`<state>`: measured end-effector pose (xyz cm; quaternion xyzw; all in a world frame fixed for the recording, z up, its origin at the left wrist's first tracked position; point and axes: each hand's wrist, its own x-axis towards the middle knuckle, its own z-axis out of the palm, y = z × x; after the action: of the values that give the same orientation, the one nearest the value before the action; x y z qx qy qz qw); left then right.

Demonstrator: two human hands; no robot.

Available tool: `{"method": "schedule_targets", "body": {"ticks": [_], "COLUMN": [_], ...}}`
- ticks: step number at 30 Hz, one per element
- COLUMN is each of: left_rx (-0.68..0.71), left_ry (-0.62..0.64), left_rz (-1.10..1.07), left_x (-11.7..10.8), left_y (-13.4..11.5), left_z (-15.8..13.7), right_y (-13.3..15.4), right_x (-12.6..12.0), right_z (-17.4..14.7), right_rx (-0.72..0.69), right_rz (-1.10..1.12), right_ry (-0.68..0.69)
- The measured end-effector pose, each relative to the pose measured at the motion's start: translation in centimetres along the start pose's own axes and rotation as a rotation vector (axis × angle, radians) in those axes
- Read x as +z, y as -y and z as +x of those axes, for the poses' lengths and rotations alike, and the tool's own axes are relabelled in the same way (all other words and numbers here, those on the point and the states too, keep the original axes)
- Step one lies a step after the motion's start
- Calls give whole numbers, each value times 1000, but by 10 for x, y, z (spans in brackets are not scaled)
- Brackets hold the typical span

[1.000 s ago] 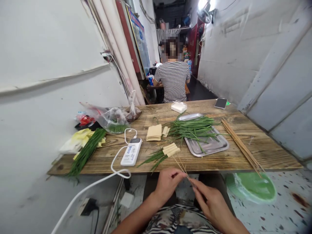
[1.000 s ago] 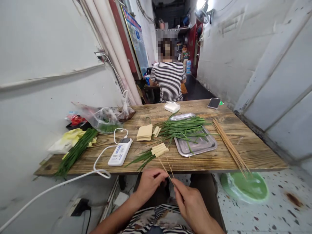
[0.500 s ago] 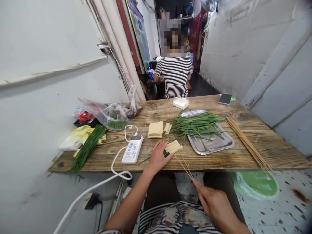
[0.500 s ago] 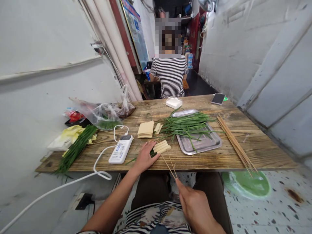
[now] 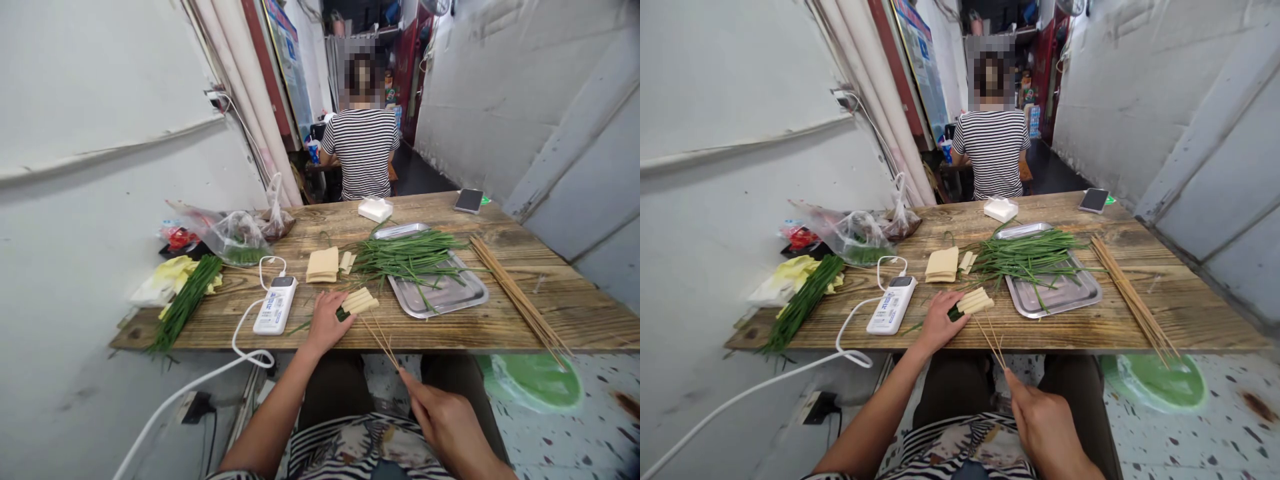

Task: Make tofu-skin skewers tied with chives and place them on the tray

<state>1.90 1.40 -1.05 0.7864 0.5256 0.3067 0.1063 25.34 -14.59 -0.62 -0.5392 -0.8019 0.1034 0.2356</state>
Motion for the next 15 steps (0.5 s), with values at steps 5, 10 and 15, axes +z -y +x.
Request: {"method": "schedule_targets", "body": {"ticks": [5,10,15], "left_rx": [6,1,4], "left_ry": [-19,-28,-32], "left_rz": [-54,-63,-72], "left_x": [2,1,1], "left_y": [3,1,0], "left_z": [0,0,0], "right_y": [0,1,1], "right_x": [-1,-1,1], "right_z": [2,3,4], "right_rx": [-29,-37,-37], "right_rz": [-20,-43,-33], "right_ry": [13,23,24]}}
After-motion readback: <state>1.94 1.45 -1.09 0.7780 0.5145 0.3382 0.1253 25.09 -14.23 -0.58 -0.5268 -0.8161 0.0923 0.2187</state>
